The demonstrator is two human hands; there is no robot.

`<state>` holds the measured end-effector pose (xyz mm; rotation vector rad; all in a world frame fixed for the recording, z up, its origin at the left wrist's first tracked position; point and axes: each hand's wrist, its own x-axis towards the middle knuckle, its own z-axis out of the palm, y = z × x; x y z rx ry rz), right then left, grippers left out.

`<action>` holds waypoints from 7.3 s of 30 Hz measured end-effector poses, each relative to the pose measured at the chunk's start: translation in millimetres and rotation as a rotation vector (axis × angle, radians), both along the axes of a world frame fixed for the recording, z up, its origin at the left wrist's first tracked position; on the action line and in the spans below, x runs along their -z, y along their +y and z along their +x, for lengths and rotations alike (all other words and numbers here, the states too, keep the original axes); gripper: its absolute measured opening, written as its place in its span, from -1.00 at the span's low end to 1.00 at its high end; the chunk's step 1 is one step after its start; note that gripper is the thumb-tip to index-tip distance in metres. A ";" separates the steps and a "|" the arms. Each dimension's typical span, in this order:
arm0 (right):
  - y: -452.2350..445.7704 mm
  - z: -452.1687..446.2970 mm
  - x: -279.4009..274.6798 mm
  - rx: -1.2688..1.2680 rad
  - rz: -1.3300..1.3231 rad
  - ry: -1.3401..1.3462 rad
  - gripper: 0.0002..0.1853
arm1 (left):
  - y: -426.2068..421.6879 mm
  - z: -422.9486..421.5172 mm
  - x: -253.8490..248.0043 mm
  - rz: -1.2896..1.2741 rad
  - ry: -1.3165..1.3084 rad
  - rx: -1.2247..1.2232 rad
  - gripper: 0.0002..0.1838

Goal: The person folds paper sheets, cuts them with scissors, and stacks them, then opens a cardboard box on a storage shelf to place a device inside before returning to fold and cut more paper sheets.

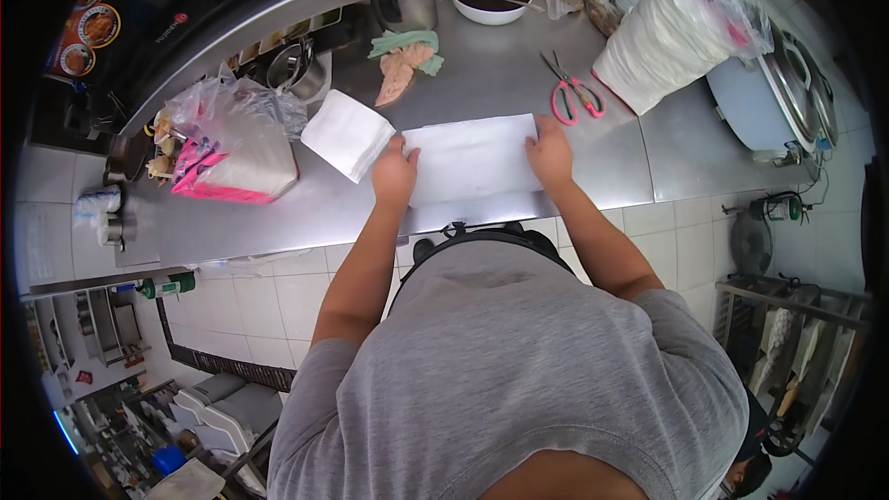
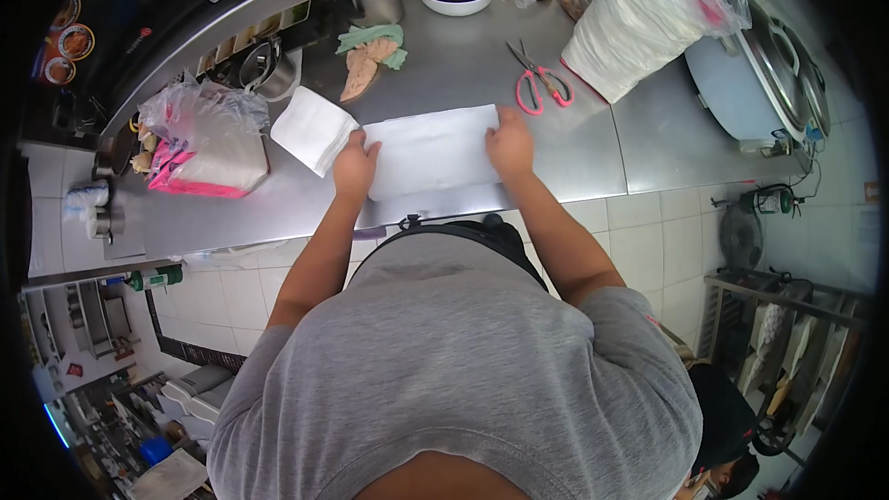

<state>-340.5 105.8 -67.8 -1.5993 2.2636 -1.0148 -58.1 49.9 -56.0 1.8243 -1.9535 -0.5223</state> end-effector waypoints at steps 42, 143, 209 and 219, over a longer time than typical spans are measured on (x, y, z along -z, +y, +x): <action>-33.1 75.7 -121.5 -0.667 -0.114 -0.441 -0.02 | 4.0 41.5 -155.9 0.535 1.260 0.209 -0.93; 15.9 67.2 -52.8 -0.574 0.003 0.027 -0.37 | 0.6 65.5 -103.1 0.091 1.206 -0.372 -0.63; 26.9 94.1 -127.3 -0.709 -0.016 -0.895 -0.65 | 16.9 -27.3 -83.5 0.832 1.888 -0.303 -0.61; 22.3 92.0 -118.8 -0.582 0.051 -1.058 -0.90 | 17.7 -31.3 -71.4 0.682 1.840 -0.327 -0.54</action>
